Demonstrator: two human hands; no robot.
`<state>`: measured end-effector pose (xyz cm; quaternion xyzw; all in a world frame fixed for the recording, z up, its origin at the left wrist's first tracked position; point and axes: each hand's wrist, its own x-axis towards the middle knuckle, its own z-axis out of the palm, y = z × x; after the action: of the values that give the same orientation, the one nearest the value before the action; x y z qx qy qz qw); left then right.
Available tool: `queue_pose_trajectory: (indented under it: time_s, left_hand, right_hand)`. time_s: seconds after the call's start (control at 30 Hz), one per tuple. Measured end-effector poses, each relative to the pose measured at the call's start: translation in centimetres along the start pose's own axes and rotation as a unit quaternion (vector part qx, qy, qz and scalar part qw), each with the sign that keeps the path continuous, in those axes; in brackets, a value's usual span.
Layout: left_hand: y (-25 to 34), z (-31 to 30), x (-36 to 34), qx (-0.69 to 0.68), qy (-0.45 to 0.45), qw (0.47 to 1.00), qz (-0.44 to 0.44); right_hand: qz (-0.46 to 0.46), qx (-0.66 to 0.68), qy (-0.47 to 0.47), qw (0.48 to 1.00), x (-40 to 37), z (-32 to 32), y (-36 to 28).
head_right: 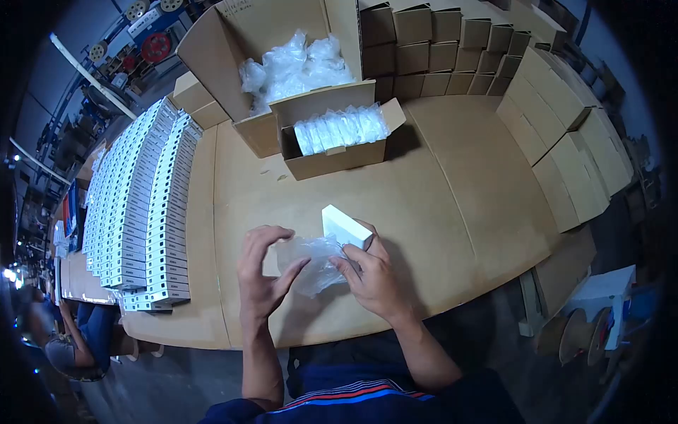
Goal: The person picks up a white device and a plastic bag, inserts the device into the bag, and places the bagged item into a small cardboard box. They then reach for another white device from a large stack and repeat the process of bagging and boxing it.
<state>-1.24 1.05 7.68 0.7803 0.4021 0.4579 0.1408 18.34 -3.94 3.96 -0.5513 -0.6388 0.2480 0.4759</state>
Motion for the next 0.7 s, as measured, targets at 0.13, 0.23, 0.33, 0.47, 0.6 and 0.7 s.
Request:
queue_pose_trajectory:
  time_s: [0.13,0.23,0.33,0.47,0.6,0.7]
  left_hand:
    - [0.2,1.1,-0.5,0.078,0.003,0.996,0.042]
    - [0.7,1.5,-1.0,0.069,-0.013,0.997,0.028]
    - [0.6,1.2,-1.5,0.029,-0.097,0.994,0.030]
    - [0.0,1.1,-2.0,-0.008,-0.143,0.989,-0.019]
    - [-0.4,1.0,-1.9,-0.032,-0.112,0.988,-0.107]
    - [-0.6,1.1,-2.0,-0.031,-0.090,0.981,-0.169]
  right_hand:
    - [0.023,-0.050,0.012,0.998,-0.2,0.2,0.0]
    - [0.021,-0.062,0.022,0.998,-0.7,0.4,0.7]
    - [-0.013,-0.061,0.016,0.998,-0.6,0.5,0.9]
    - [-0.057,-0.041,-0.038,0.997,-0.2,-0.5,0.8]
    - [0.077,-0.016,-0.048,0.996,-0.6,-2.0,-0.5]
    - [0.110,0.020,-0.077,0.991,-1.1,-1.8,0.6]
